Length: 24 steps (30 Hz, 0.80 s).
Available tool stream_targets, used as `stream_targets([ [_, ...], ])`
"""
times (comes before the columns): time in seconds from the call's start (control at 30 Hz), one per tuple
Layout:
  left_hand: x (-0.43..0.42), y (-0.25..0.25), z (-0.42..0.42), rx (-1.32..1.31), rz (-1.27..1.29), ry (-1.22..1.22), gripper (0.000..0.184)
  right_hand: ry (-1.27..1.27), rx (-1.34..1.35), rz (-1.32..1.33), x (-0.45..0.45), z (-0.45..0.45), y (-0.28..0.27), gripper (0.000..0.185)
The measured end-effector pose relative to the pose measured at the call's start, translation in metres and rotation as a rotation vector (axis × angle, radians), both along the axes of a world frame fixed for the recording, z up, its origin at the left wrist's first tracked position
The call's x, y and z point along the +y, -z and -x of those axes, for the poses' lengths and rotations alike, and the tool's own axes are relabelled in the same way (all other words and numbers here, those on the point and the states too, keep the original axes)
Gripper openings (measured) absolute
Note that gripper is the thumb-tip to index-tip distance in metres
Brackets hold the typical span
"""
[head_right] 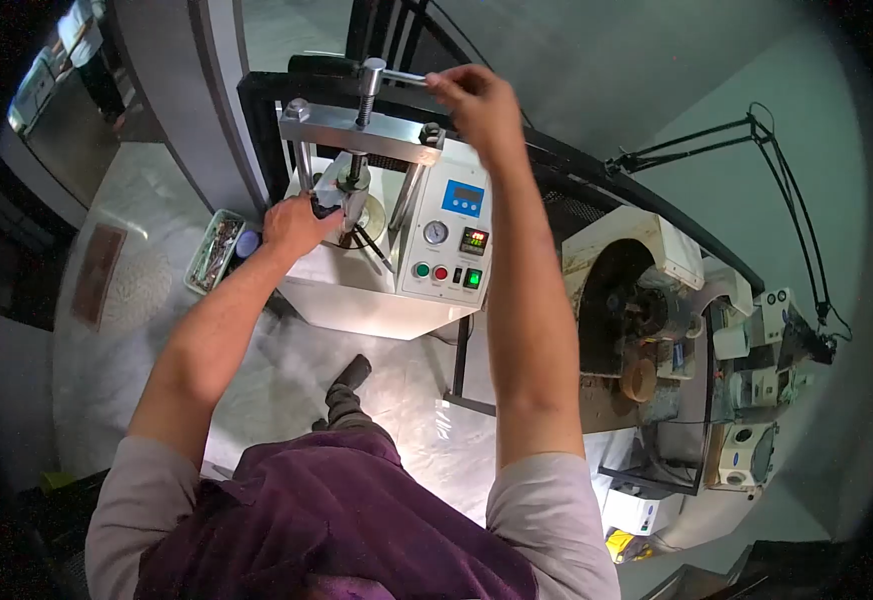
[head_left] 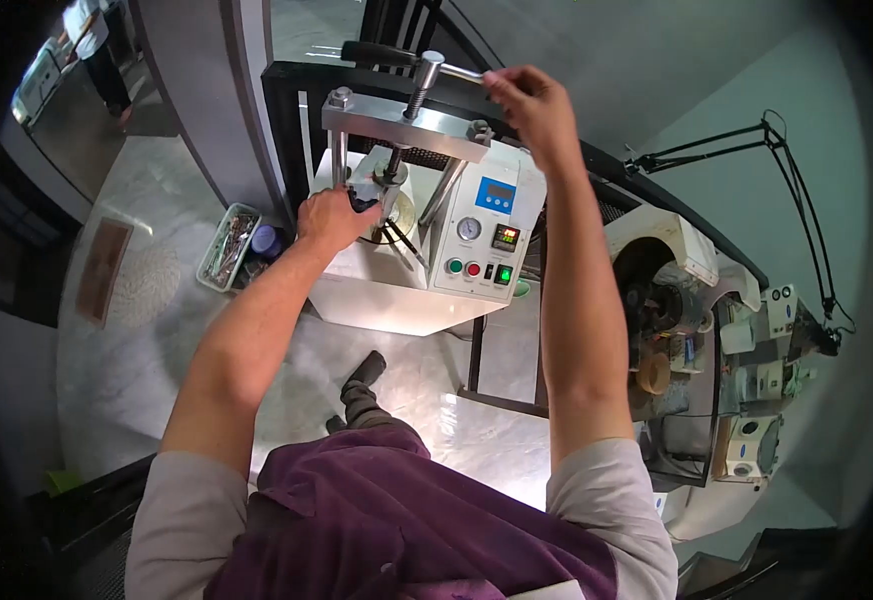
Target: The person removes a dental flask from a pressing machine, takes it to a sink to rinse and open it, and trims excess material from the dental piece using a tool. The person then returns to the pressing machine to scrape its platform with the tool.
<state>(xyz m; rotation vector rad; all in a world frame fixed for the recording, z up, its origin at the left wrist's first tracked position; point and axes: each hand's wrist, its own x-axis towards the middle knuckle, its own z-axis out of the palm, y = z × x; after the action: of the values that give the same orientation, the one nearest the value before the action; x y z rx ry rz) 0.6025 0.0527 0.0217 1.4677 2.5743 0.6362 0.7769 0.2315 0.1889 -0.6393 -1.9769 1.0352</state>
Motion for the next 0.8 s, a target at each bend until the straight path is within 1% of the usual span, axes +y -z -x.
stream_targets([
  [0.03,-0.001,0.003,0.002,-0.004,0.008,-0.005,0.058,-0.014,0.095,0.169,0.012,0.003,0.001,0.031],
  [0.07,-0.001,0.006,0.003,-0.016,-0.009,-0.009,0.057,0.012,0.246,0.267,0.023,0.013,0.006,0.035],
  [0.1,-0.001,0.006,0.004,-0.023,-0.025,-0.009,0.056,0.015,0.25,0.28,0.029,0.026,0.007,0.035],
  [0.13,-0.002,0.006,0.003,-0.007,-0.085,-0.018,0.053,-0.036,0.373,0.379,0.031,0.041,0.006,0.034],
  [0.17,-0.003,0.007,0.003,-0.004,-0.064,-0.006,0.053,-0.083,0.5,0.477,0.038,0.054,0.009,0.032],
  [0.23,-0.005,0.008,0.007,0.012,-0.14,0.02,0.052,-0.217,0.355,0.418,0.087,0.088,0.039,0.049],
  [0.27,-0.009,0.005,0.007,0.041,-0.159,0.024,0.051,-0.619,0.742,0.697,0.108,0.092,0.062,0.056],
  [0.37,-0.022,0.006,0.008,0.075,-0.115,0.014,0.052,-0.15,0.204,0.329,0.002,0.066,-0.022,0.049],
  [0.4,-0.028,0.003,0.005,0.042,-0.099,0.001,0.052,-0.017,0.122,-0.057,-0.023,0.049,-0.016,0.042],
  [0.43,-0.035,0.007,0.006,0.044,-0.099,-0.001,0.052,0.012,0.244,-0.15,-0.03,0.034,0.016,0.028],
  [0.47,-0.042,0.015,0.008,0.067,-0.134,-0.001,0.053,0.15,0.272,-0.17,-0.074,0.017,0.035,0.026],
  [0.5,-0.047,0.021,0.009,0.087,-0.169,-0.003,0.053,0.284,0.309,-0.03,-0.112,0.004,0.076,0.024],
  [0.53,-0.052,0.024,0.009,0.04,-0.127,-0.015,0.055,0.312,0.364,0.103,-0.141,0.0,0.155,0.025],
  [0.57,-0.06,0.03,0.009,0.039,-0.112,-0.016,0.055,0.309,0.378,0.372,-0.177,-0.006,0.214,0.028],
  [0.6,-0.064,0.038,0.011,0.05,-0.122,-0.022,0.056,0.408,0.06,0.377,-0.204,-0.009,0.272,0.032],
  [0.63,-0.071,0.045,0.011,0.059,-0.125,-0.025,0.056,0.445,-0.172,0.202,-0.228,-0.008,0.304,0.033],
  [0.67,-0.073,0.041,0.008,0.057,-0.101,-0.038,0.056,0.414,-0.101,0.444,-0.249,-0.006,0.325,0.033],
  [0.7,-0.074,0.048,0.009,0.08,-0.163,-0.028,0.056,0.379,-0.022,0.676,-0.263,-0.006,0.342,0.033],
  [0.73,-0.072,0.049,0.01,0.088,-0.146,-0.033,0.057,0.415,-0.1,0.66,-0.268,-0.01,0.366,0.031],
  [0.77,-0.074,0.05,0.009,0.086,-0.115,-0.035,0.057,0.413,-0.117,0.629,-0.274,-0.021,0.394,0.03],
  [0.8,-0.075,0.051,0.009,0.106,-0.117,-0.027,0.058,0.383,-0.229,0.675,-0.276,-0.036,0.393,0.03],
])
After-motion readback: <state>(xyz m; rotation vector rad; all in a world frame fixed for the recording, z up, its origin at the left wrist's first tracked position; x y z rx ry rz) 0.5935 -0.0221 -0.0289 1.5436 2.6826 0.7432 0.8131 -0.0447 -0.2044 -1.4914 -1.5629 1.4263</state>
